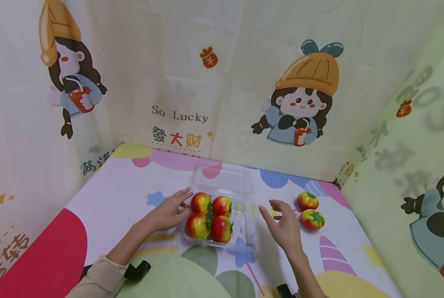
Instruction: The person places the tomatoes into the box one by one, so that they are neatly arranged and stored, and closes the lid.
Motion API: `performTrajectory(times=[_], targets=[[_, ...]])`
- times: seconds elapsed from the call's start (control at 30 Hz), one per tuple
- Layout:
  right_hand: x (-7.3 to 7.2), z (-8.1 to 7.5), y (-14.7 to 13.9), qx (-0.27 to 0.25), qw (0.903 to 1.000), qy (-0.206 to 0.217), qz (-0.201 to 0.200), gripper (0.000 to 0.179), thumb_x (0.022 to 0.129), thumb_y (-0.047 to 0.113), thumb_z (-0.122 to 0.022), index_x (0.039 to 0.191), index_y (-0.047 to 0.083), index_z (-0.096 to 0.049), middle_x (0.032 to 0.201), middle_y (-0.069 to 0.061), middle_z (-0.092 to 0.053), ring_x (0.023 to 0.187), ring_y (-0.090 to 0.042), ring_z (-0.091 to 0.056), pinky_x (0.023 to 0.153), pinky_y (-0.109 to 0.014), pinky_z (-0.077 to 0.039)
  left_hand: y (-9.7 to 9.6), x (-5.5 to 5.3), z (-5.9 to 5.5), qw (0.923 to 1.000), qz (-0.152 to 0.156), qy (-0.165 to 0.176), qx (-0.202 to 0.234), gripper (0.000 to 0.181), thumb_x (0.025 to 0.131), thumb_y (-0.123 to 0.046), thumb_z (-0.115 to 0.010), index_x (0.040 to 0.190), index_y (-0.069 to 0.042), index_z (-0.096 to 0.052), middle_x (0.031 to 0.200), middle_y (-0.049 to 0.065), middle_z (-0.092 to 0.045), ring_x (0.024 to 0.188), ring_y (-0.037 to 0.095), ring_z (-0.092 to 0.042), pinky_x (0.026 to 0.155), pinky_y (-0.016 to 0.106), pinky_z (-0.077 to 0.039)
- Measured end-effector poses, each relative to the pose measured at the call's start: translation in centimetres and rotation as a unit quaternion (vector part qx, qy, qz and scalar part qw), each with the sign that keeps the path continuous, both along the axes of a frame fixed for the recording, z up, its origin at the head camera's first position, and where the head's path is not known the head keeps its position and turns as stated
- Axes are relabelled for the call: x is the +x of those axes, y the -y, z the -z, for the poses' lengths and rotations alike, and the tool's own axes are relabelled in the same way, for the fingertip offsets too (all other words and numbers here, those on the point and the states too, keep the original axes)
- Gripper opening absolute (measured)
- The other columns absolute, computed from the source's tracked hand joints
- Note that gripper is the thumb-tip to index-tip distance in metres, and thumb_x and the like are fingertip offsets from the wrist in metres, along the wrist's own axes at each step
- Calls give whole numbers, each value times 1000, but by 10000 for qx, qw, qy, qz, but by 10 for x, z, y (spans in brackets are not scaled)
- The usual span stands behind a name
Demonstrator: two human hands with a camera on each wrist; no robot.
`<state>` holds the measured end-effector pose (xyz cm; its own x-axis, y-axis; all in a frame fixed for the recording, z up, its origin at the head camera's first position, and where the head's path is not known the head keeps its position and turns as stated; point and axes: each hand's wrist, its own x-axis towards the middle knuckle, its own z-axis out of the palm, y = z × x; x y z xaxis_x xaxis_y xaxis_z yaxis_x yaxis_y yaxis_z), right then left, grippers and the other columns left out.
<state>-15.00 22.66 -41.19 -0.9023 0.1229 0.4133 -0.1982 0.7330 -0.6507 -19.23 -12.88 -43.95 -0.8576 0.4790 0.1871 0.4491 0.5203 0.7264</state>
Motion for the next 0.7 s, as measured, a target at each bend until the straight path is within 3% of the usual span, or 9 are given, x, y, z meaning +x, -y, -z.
performTrajectory(times=[0.47,0.7], targets=[[0,-4,-19,-10,9993,-232,309,40,89,25,-80,117,-1,-70,114,-19,-72,102,-36,-70,82,-51,-61,-1,0,-1,10000,34,-18,32,58,96,-10,-59,148,9,-45,160,27,-36,109,29,-70,88,39,-61],[2,-7,-26,-22,9990,-108,424,42,90,27,-79,120,-1,-68,117,-20,-70,105,-36,-69,85,-50,-61,-1,-1,1,10000,3,-47,16,58,95,-10,-61,148,9,-45,159,27,-37,109,28,-71,87,38,-61]])
